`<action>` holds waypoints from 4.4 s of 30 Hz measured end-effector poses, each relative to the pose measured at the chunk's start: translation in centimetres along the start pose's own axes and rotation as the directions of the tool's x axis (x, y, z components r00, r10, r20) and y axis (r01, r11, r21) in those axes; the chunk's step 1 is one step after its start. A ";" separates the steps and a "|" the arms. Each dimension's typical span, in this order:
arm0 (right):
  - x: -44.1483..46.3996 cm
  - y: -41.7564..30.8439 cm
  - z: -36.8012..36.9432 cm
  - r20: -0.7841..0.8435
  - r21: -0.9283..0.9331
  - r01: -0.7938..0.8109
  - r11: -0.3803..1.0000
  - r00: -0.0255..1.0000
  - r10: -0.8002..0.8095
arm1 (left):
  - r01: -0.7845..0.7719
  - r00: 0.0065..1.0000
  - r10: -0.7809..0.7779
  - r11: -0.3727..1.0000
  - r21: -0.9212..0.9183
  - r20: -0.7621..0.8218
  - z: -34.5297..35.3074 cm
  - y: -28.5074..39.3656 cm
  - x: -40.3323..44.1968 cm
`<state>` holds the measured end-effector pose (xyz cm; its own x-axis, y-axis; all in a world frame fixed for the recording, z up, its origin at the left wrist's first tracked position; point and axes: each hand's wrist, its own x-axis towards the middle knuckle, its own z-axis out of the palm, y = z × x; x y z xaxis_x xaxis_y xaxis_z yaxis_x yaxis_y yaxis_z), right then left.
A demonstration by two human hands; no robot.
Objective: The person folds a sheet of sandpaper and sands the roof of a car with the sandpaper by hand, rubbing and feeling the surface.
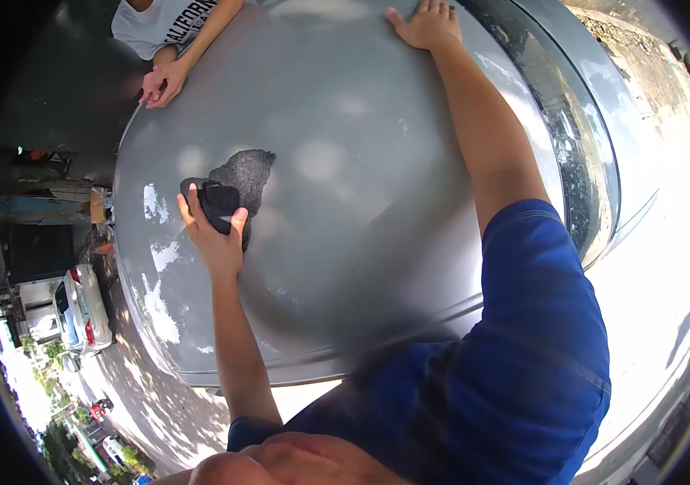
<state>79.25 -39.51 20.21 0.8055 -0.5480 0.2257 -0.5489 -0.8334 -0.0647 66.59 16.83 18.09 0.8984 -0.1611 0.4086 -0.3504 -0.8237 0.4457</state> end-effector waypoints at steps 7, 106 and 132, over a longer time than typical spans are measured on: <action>-7.5 -7.0 -3.8 0.067 0.062 0.248 0.967 0.965 -0.252 | 0.096 0.992 -0.088 0.991 -0.094 0.088 -0.1 -1.4 0.0; -26.0 5.9 -8.5 0.038 0.115 0.090 0.989 0.995 -0.095 | 0.367 0.930 -0.353 0.913 -0.180 0.105 -8.0 -4.0 -37.9; -34.3 8.9 -11.8 -0.022 0.075 -0.025 0.997 0.999 0.027 | 0.071 0.996 -0.079 0.979 -0.193 -0.037 -14.0 -4.0 -39.1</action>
<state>44.11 -27.32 23.33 0.7854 -0.5682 0.2455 -0.5503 -0.8226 -0.1433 29.18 34.05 11.43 0.9129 -0.0750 0.4012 -0.3307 -0.7123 0.6191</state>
